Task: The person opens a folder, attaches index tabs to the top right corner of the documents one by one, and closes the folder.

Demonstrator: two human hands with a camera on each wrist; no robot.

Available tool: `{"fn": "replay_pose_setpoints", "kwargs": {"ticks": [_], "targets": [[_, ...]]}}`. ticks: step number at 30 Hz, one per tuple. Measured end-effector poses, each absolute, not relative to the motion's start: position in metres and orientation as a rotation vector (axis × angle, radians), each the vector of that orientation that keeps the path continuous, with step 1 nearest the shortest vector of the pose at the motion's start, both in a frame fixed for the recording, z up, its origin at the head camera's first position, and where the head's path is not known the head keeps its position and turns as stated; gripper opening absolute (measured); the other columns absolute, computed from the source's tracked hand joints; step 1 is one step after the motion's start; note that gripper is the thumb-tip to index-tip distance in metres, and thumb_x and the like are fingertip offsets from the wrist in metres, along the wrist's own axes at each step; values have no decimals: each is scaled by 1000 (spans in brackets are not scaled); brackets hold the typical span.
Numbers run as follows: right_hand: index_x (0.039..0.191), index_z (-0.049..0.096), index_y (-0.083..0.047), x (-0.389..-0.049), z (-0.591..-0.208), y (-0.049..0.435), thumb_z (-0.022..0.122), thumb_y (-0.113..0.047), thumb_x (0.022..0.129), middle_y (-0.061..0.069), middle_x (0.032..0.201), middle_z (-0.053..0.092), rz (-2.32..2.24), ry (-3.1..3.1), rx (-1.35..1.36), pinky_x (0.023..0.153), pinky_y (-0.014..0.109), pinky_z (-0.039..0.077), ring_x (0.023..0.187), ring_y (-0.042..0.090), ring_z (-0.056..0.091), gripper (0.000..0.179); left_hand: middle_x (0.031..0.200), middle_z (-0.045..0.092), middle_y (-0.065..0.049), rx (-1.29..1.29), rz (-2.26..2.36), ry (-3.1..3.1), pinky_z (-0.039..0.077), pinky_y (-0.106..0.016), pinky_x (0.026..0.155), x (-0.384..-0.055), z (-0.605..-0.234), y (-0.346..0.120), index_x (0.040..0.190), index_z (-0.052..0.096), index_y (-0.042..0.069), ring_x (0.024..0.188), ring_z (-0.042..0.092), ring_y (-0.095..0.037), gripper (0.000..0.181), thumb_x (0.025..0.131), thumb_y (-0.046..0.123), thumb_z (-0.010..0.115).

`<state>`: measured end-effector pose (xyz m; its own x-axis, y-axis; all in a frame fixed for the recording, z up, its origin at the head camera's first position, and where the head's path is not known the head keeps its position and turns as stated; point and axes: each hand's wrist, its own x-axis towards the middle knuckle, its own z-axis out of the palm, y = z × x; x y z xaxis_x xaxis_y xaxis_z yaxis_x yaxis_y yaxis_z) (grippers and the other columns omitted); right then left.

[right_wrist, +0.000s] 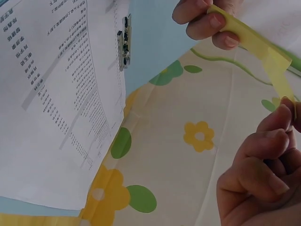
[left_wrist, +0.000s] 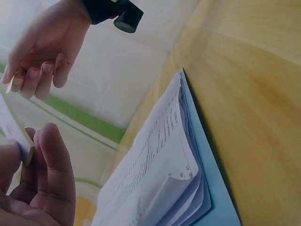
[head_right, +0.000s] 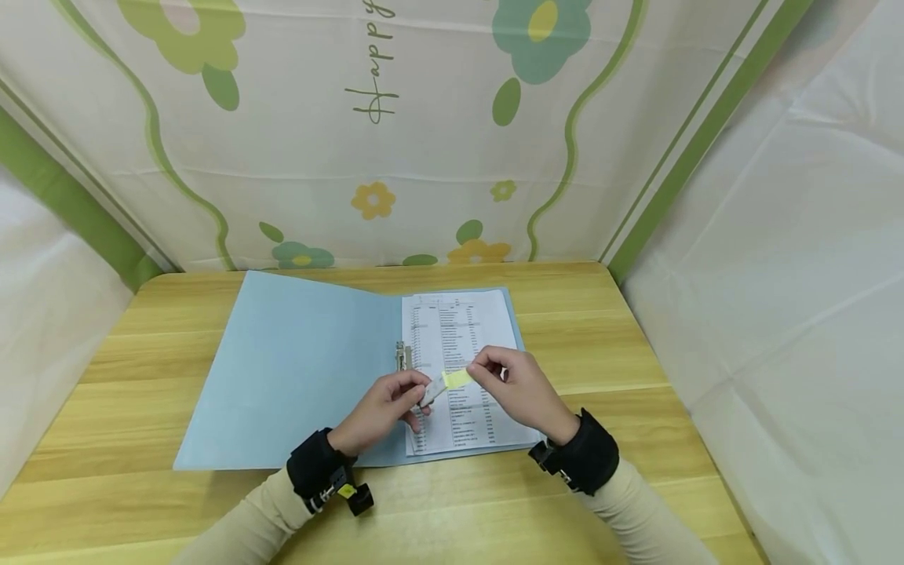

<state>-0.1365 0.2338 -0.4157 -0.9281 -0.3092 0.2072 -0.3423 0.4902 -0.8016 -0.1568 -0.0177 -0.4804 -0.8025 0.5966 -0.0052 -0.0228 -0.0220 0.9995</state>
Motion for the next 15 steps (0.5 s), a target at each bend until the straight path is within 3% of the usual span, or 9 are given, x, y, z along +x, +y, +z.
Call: {"fn": "replay_pose_setpoints", "kwargs": {"ticks": [9, 15], "targets": [[86, 70, -14, -135, -410, 244, 64, -11, 102, 4, 79, 60, 1421, -2677, 575, 59, 27, 37, 66, 17, 48, 17, 96, 59, -9, 683, 1884, 1797, 59, -31, 64, -157, -478, -19, 121, 56, -11, 95, 56, -54, 24, 109, 7, 45], [85, 69, -16, -132, -408, 252, 64, -10, 101, 4, 78, 61, 1384, -2668, 571, 58, 26, 37, 63, 15, 47, 18, 96, 59, -12, 718, 1874, 1803, 59, -34, 65, -157, -479, -21, 122, 55, -12, 91, 57, -50, 26, 110, 8, 45]]}}
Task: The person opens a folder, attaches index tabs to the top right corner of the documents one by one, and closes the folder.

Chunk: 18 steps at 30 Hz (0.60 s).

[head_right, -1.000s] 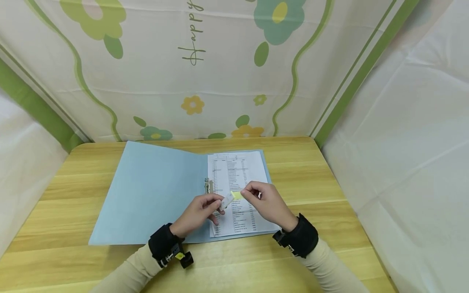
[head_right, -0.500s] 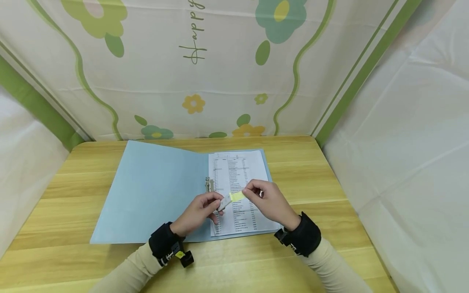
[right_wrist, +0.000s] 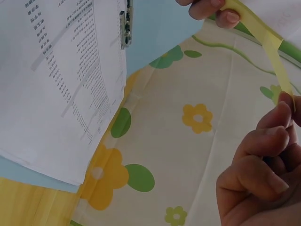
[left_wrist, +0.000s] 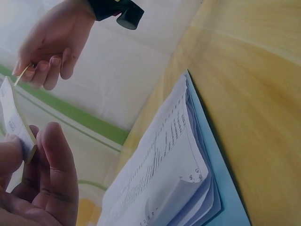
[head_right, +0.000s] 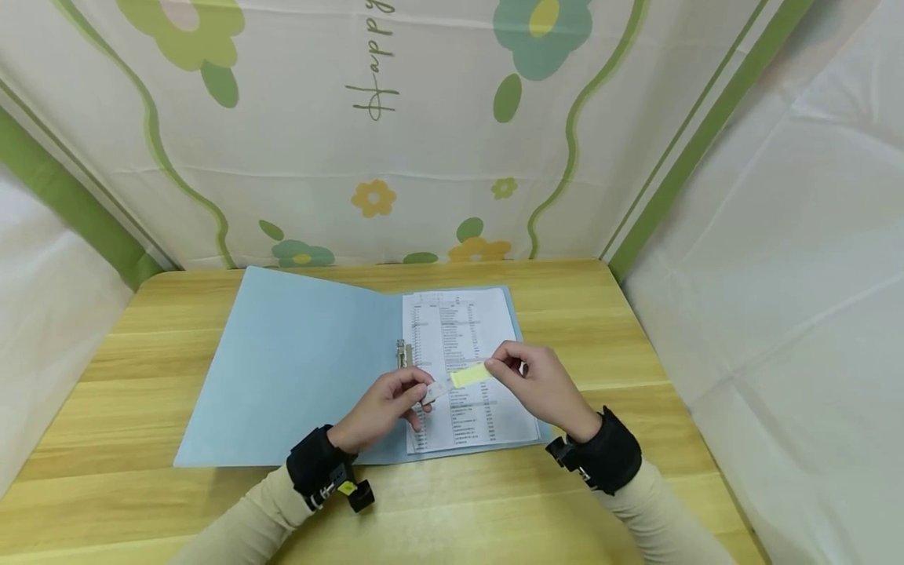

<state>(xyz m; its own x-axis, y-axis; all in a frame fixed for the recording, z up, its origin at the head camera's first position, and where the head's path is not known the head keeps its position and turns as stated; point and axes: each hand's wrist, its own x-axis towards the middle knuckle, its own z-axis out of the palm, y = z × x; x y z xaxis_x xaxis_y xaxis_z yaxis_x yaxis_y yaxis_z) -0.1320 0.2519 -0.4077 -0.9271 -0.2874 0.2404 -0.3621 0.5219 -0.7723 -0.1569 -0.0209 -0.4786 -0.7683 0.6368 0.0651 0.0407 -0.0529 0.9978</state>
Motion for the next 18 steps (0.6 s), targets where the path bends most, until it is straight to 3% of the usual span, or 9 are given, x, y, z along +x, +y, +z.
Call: {"fn": "replay_pose_setpoints", "kwargs": {"ticks": [6, 18], "targets": [[86, 69, -16, -126, -405, 260, 64, -8, 101, -3, 78, 59, 1373, -2654, 553, 59, 26, 38, 65, 15, 48, 18, 95, 59, -10, 673, 1852, 1804, 58, -28, 63, -155, -478, -18, 123, 56, -13, 94, 56, -55, 25, 109, 5, 45], [87, 69, -14, -124, -402, 272, 64, -7, 100, -2, 78, 59, 1345, -2630, 533, 58, 26, 39, 63, 14, 47, 16, 97, 59, -11, 669, 1859, 1810, 58, -30, 63, -155, -478, -15, 122, 57, -11, 95, 56, -54, 24, 109, 5, 46]]}}
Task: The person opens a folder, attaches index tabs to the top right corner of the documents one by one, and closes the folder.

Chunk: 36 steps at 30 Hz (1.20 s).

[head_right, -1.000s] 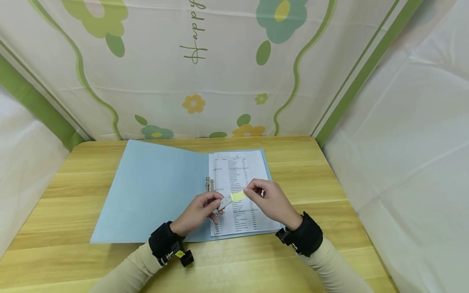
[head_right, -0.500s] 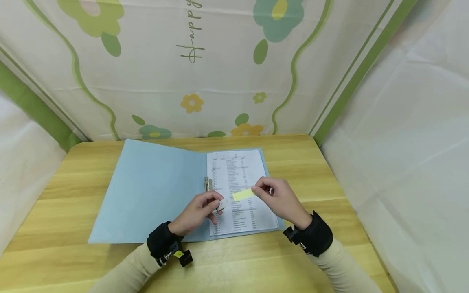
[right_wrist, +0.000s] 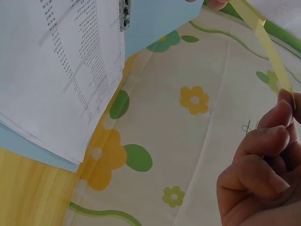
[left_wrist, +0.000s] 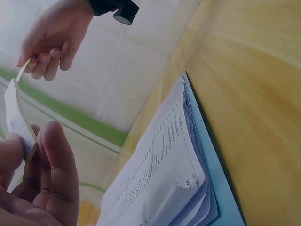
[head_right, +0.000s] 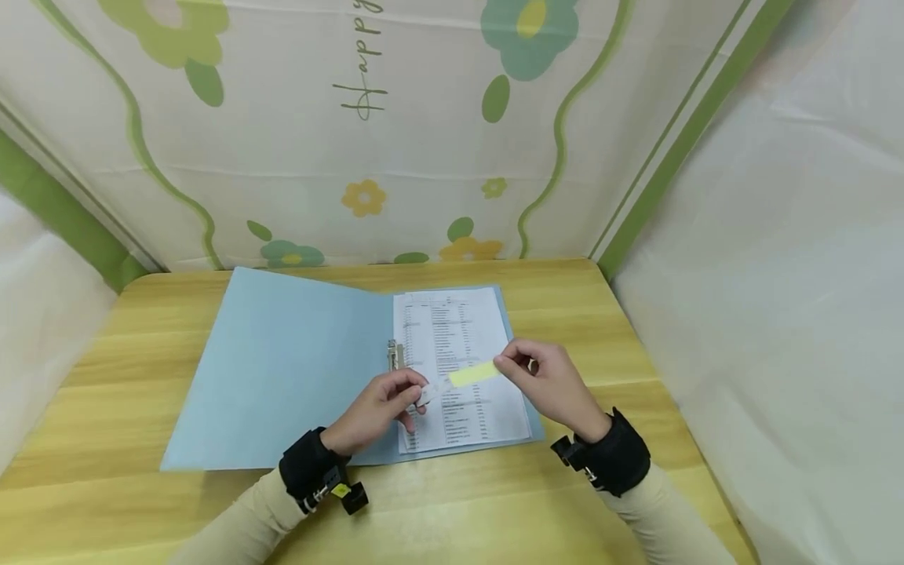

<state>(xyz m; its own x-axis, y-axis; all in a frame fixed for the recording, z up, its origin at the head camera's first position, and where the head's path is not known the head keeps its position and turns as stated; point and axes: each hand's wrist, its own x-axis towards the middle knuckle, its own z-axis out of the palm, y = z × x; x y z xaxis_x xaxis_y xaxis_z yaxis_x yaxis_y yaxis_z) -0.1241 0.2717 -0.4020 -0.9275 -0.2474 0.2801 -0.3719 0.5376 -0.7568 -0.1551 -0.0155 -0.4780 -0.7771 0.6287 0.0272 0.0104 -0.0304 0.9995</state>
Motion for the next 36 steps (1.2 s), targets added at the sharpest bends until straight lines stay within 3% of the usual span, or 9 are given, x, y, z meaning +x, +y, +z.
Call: {"fn": "replay_pose_setpoints", "kwargs": {"ticks": [12, 17, 23, 25, 31, 36], "targets": [[89, 67, -9, -125, -398, 277, 59, -8, 104, 5, 81, 59, 1367, -2604, 470, 59, 26, 43, 66, 18, 52, 16, 97, 60, -12, 660, 1873, 1828, 58, -30, 64, -156, -478, -21, 121, 59, -10, 94, 56, -55, 23, 108, 5, 48], [91, 67, -8, -126, -396, 280, 59, -9, 104, 4, 82, 59, 1351, -2622, 464, 59, 26, 44, 68, 18, 53, 16, 96, 63, -14, 673, 1859, 1861, 60, -38, 66, -155, -477, -22, 120, 62, -7, 90, 58, -53, 22, 108, 6, 49], [90, 68, -7, -126, -398, 281, 59, -9, 104, 4, 82, 60, 1326, -2635, 454, 58, 25, 44, 70, 15, 52, 16, 95, 65, -12, 719, 1802, 1985, 59, -45, 67, -153, -473, -25, 115, 67, 0, 72, 63, -32, 19, 107, 9, 54], [90, 68, -8, -126, -399, 281, 59, -9, 104, 3, 83, 61, 1321, -2643, 448, 58, 25, 44, 71, 15, 53, 16, 96, 66, -12, 734, 1779, 2011, 59, -45, 66, -152, -472, -25, 114, 68, 1, 72, 63, -30, 18, 106, 9, 54], [90, 67, -7, -126, -402, 283, 59, -10, 104, 4, 84, 61, 1331, -2645, 440, 60, 25, 45, 73, 15, 54, 16, 99, 69, -14, 772, 1751, 2034, 58, -33, 64, -150, -471, -25, 114, 66, 2, 85, 62, -43, 16, 107, 9, 53], [90, 67, -6, -127, -405, 284, 59, -11, 104, 4, 84, 61, 1335, -2644, 450, 60, 25, 45, 73, 15, 53, 17, 98, 69, -11, 848, 1687, 2092, 56, -30, 63, -146, -472, -23, 113, 68, 5, 79, 61, -35, 15, 106, 12, 57]]}}
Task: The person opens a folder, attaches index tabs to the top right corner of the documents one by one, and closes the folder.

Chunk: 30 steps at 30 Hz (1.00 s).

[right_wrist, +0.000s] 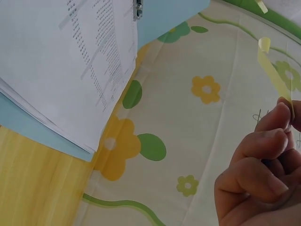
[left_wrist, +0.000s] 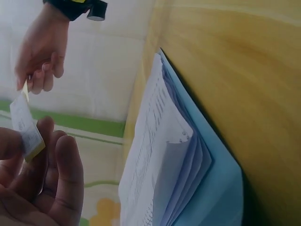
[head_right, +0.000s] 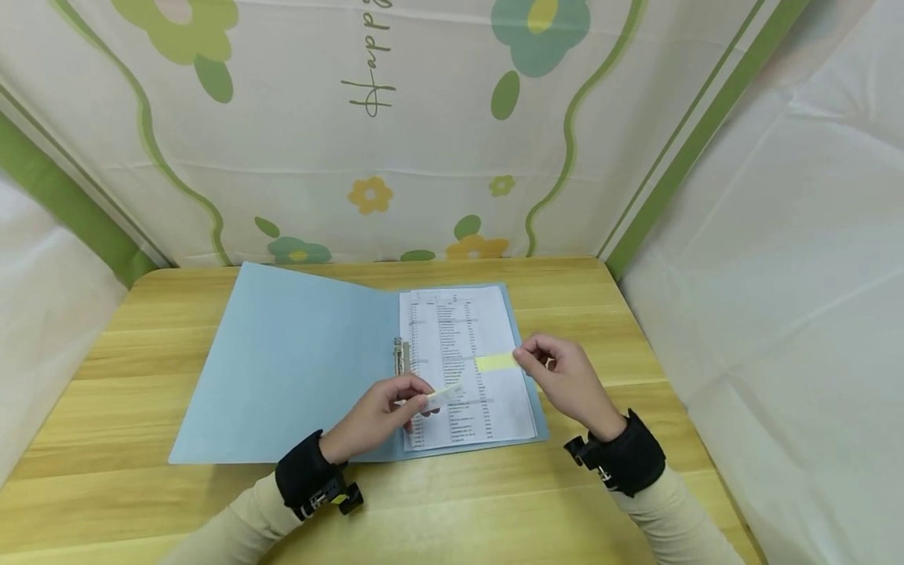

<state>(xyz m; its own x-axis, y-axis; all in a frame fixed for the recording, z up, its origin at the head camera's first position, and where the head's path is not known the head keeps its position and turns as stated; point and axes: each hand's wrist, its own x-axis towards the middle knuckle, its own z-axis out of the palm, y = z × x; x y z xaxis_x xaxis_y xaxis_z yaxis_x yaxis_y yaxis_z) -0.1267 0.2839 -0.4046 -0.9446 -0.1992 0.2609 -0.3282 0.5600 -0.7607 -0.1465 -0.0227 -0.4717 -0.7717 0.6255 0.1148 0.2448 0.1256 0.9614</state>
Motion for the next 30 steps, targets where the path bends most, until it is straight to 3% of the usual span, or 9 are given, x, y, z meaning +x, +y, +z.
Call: {"fn": "replay_pose_setpoints", "kwargs": {"ticks": [8, 14, 23, 30], "targets": [[90, 67, -7, -131, -411, 286, 60, -11, 104, 4, 82, 60, 1320, -2664, 442, 61, 25, 44, 72, 16, 53, 17, 105, 70, 7, 970, 1398, 2357, 52, -23, 70, -127, -469, -18, 107, 74, 15, 89, 59, -5, 9, 99, 15, 69], [89, 67, -7, -132, -416, 289, 60, -12, 104, 5, 79, 59, 1300, -2684, 433, 60, 26, 43, 70, 16, 51, 18, 100, 71, 10, 1145, 1087, 2669, 52, -20, 78, -109, -471, -9, 97, 77, 17, 89, 62, -1, 5, 92, 17, 76], [89, 67, -9, -132, -419, 290, 60, -14, 104, 3, 79, 59, 1307, -2708, 409, 61, 26, 43, 70, 17, 52, 18, 93, 71, 12, 1328, 848, 2837, 46, -11, 63, -91, -485, -3, 88, 78, 21, 85, 64, -2, 4, 88, 24, 80], [89, 67, -10, -134, -421, 288, 60, -16, 105, 12, 84, 62, 1333, -2732, 403, 63, 27, 46, 73, 18, 54, 18, 100, 71, 10, 1258, 590, 2797, 48, -19, 61, -83, -487, -1, 109, 76, 21, 89, 64, -4, 25, 85, 25, 82]]}}
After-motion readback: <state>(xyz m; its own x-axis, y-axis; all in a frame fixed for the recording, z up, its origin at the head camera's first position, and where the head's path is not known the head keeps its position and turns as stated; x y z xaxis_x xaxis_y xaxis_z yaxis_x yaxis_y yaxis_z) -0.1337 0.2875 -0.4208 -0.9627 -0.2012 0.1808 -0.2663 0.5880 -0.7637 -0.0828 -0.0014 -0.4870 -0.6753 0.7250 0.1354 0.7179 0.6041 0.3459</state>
